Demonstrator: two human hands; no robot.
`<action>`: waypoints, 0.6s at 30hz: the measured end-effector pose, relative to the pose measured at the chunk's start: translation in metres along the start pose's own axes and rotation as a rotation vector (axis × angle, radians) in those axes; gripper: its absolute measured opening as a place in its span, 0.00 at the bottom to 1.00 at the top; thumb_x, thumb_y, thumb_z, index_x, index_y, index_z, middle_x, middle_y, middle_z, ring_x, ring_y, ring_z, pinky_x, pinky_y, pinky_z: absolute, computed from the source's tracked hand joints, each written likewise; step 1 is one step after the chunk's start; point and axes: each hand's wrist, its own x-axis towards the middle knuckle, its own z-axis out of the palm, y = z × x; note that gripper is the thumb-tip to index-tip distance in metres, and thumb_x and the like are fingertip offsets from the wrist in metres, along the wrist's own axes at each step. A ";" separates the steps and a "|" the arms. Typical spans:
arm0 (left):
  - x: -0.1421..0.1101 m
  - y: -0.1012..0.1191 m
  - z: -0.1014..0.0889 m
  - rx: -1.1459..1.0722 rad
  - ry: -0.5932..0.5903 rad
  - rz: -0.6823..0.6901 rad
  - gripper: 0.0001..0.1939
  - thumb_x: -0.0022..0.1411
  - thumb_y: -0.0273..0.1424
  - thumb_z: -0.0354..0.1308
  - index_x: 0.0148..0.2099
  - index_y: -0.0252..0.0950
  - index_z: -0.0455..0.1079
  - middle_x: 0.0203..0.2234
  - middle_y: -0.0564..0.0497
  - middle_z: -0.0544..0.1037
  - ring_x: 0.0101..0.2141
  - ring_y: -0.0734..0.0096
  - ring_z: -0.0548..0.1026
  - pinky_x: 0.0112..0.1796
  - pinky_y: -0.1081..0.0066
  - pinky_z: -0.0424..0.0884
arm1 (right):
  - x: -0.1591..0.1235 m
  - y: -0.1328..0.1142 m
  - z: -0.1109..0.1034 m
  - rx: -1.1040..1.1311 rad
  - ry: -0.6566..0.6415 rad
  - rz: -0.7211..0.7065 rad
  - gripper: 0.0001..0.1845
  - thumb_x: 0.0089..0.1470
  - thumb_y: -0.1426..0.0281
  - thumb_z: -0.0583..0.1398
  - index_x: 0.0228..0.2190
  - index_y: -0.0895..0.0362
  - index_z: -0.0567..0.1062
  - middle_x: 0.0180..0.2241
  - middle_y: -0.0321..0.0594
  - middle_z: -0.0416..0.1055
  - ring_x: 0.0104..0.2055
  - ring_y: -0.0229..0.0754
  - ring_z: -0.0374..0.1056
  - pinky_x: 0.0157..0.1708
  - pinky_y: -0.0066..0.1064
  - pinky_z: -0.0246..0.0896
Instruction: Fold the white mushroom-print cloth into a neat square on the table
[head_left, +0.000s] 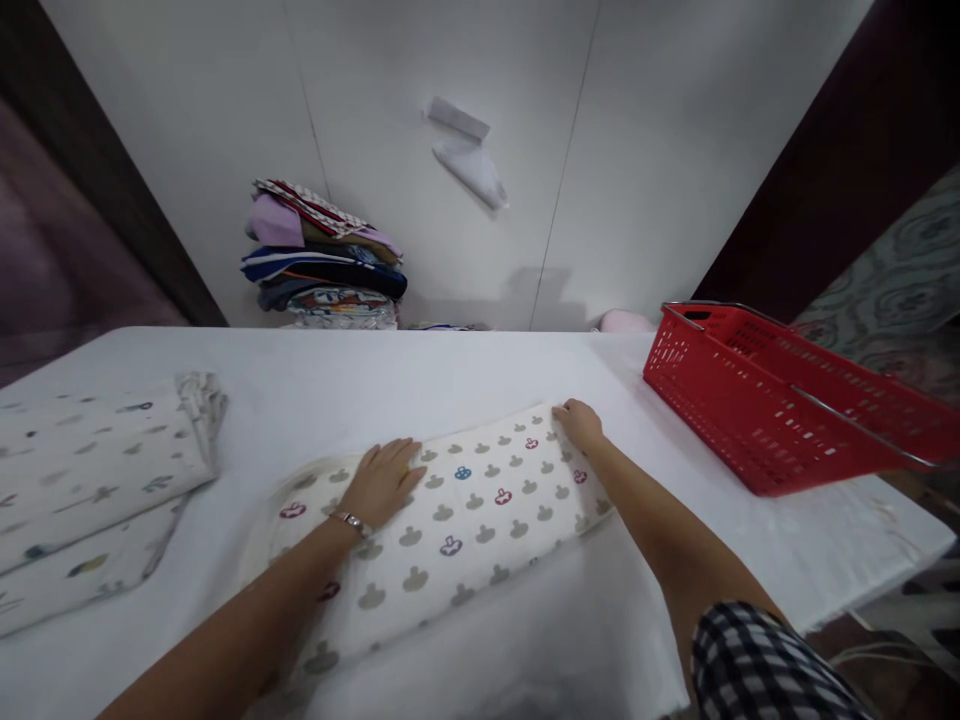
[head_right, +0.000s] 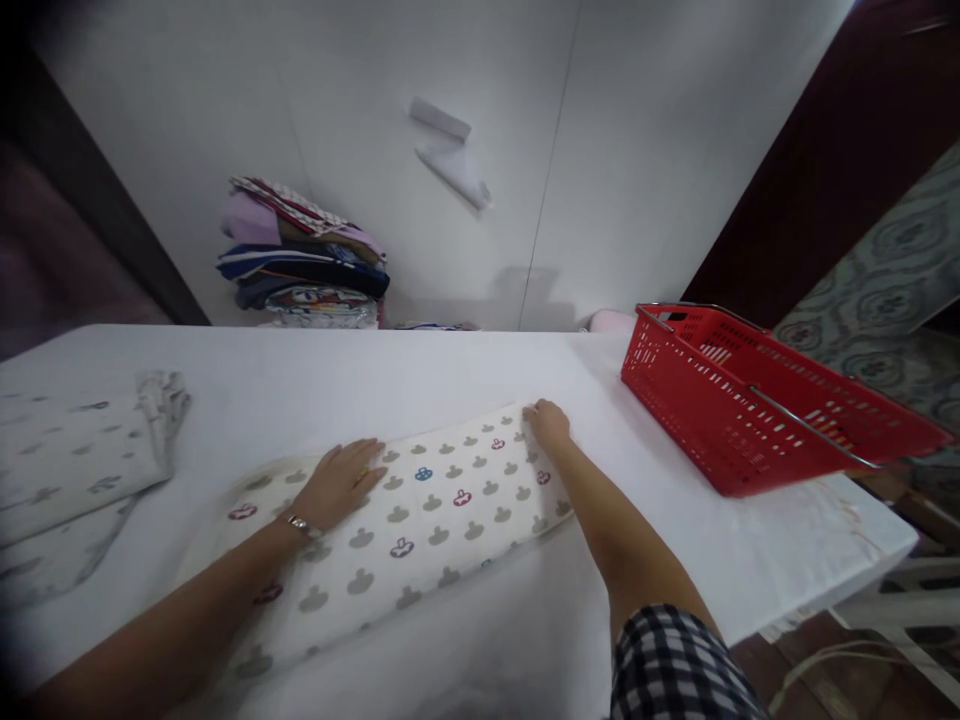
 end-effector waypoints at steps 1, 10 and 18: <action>0.000 -0.001 0.001 0.001 0.000 0.000 0.22 0.64 0.41 0.44 0.56 0.40 0.64 0.54 0.44 0.69 0.56 0.60 0.64 0.56 0.52 0.55 | 0.000 0.001 0.000 0.002 -0.003 0.013 0.20 0.59 0.58 0.49 0.39 0.57 0.73 0.40 0.47 0.74 0.42 0.46 0.69 0.37 0.31 0.60; 0.001 -0.001 0.001 0.018 -0.033 -0.024 0.25 0.64 0.43 0.41 0.58 0.38 0.62 0.57 0.45 0.66 0.59 0.57 0.58 0.57 0.53 0.52 | 0.002 0.000 -0.001 -0.020 -0.095 0.101 0.19 0.57 0.60 0.48 0.40 0.57 0.73 0.42 0.50 0.73 0.43 0.49 0.69 0.36 0.34 0.60; 0.000 0.004 -0.003 0.053 -0.049 -0.046 0.26 0.64 0.42 0.40 0.59 0.37 0.62 0.59 0.45 0.63 0.60 0.57 0.56 0.58 0.52 0.50 | 0.013 -0.012 -0.008 0.043 -0.062 0.033 0.22 0.58 0.55 0.47 0.37 0.56 0.73 0.39 0.46 0.74 0.41 0.46 0.69 0.35 0.31 0.58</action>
